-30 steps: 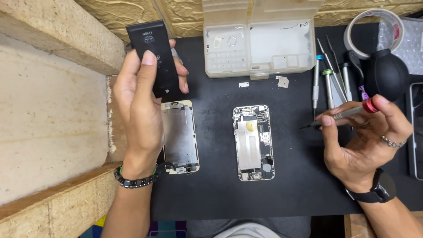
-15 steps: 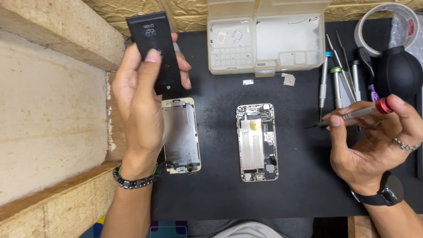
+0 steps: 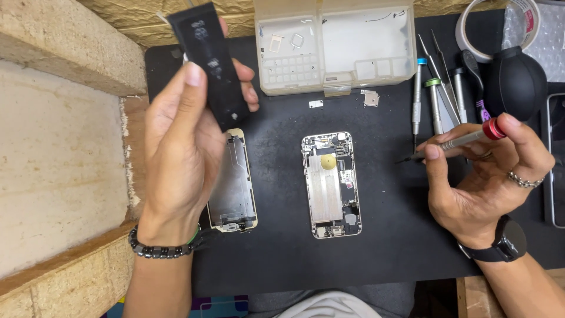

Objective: Disassembling a smartphone by removing internal screws and the battery to access internal components.

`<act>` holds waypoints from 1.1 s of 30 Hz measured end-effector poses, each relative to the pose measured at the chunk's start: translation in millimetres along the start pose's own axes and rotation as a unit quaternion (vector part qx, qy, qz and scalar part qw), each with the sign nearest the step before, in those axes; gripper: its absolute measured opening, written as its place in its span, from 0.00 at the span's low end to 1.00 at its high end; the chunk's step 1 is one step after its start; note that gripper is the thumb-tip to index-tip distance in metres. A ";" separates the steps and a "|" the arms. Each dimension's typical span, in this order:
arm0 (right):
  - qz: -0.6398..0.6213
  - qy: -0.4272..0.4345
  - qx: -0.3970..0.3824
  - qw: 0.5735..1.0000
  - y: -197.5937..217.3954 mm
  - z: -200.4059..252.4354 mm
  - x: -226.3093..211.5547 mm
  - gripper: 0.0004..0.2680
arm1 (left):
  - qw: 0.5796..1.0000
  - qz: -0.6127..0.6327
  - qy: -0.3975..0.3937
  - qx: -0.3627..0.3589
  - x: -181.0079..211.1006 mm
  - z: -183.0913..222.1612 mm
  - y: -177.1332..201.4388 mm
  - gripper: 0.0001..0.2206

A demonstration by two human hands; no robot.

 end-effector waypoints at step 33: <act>0.049 0.027 -0.024 0.998 -2.2 2.6 -10.1 0.24 | 0.980 -0.169 -0.075 0.074 31.2 12.3 7.8 0.05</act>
Point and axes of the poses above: each hand's wrist, its own z-axis away from the middle knuckle, its own y-axis out of the back of the hand, x = y × z, the point moved 10 cm from there along -z, towards the middle knuckle, and after that the axes turned 14 degrees about -x, right-handed, at the moved point
